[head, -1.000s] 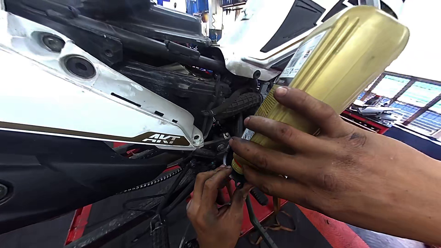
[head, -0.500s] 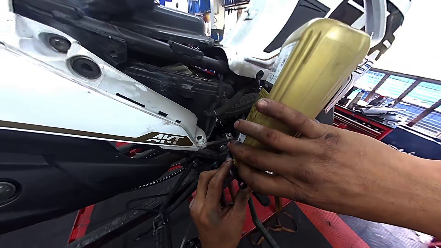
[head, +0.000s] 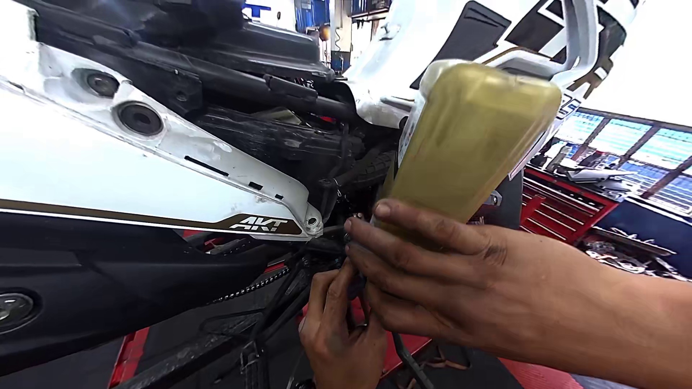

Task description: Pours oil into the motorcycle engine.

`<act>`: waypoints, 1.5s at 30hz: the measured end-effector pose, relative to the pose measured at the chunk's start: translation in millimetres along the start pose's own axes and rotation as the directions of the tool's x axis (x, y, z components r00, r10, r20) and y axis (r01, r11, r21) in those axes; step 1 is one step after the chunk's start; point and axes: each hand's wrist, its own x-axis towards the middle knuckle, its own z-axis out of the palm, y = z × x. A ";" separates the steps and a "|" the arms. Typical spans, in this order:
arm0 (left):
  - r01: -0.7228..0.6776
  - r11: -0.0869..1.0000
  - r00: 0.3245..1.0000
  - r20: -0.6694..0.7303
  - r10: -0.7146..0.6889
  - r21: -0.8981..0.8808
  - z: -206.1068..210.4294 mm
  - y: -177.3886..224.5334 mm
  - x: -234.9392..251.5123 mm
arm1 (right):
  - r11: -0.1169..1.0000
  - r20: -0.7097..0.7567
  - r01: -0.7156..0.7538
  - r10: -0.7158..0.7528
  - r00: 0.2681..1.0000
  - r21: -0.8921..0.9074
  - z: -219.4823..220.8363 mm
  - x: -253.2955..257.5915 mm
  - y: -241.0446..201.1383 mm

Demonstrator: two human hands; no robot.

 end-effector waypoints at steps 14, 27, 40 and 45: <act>0.109 0.993 0.988 -0.105 -0.113 -0.045 9.7 4.9 -7.7 | 0.977 0.035 0.071 -0.065 0.997 -0.203 -6.9 18.3 -10.8; 0.209 0.966 0.973 -0.068 -0.222 -0.154 10.2 3.6 -12.7 | 0.988 0.001 0.085 -0.086 0.996 -0.128 -9.0 -2.4 -11.4; 0.154 0.976 0.988 0.052 -0.147 -0.152 -0.8 -8.6 -17.3 | 0.983 -0.133 0.063 -0.041 0.990 0.170 6.8 -19.7 -48.2; 0.123 0.983 0.992 0.028 -0.120 -0.139 1.2 -10.5 -18.2 | 0.941 -0.151 0.028 0.025 0.988 0.337 2.4 -22.1 -65.9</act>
